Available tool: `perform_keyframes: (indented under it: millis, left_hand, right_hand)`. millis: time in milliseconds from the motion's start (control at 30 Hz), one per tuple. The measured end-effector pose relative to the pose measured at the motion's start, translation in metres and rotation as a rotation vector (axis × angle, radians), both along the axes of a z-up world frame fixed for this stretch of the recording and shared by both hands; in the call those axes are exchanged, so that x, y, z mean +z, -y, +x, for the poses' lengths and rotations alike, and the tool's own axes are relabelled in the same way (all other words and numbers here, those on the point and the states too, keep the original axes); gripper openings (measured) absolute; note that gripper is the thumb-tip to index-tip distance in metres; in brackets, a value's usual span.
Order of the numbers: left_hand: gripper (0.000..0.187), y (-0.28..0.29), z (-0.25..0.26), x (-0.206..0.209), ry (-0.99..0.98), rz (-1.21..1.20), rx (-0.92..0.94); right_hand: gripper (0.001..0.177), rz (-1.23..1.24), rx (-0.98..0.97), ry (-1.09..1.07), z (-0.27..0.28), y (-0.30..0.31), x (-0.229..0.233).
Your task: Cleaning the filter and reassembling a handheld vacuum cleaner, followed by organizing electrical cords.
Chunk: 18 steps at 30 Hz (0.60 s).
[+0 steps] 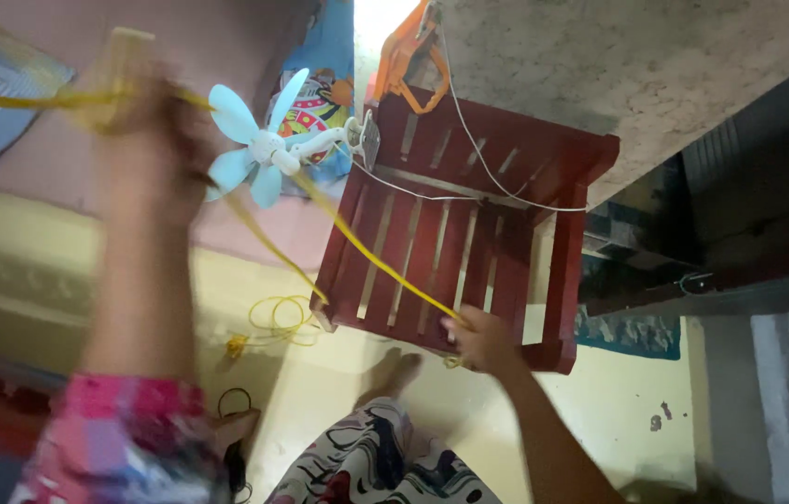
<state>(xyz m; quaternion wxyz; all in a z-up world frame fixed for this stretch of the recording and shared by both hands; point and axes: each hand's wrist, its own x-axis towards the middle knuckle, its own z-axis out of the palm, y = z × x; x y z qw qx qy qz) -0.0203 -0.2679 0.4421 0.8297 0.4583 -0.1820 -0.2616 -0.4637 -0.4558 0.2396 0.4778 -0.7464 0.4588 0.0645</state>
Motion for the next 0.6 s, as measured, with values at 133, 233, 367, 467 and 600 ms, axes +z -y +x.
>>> perform_keyframes:
  millis: [133, 233, 367, 467, 600]
  left_hand:
    - [0.029, -0.044, 0.044, -0.017, -0.192, 0.059, 0.083]
    - [0.037, -0.081, 0.072, -0.066, -0.284, 0.406, 0.138]
    - [0.014, -0.136, 0.128, -0.124, -0.064, 0.678, 0.097]
    - [0.014, -0.168, 0.157, -0.153, -0.021, 0.839, 0.382]
    - [0.047, -0.271, 0.337, -0.351, -0.357, 0.984, 0.434]
  right_hand:
    - [0.026, -0.236, 0.051, -0.023, -0.107, 0.11, -0.028]
    - [0.035, -0.432, 0.198, -0.027, -0.174, 0.18, -0.031]
    - [0.043, -0.583, -0.33, -0.241, -0.185, 0.241, 0.076]
    - [0.055, -0.878, -0.288, -0.457, -0.186, 0.264, 0.09]
    - [0.049, -0.915, -0.316, -0.427, -0.095, 0.256, 0.133]
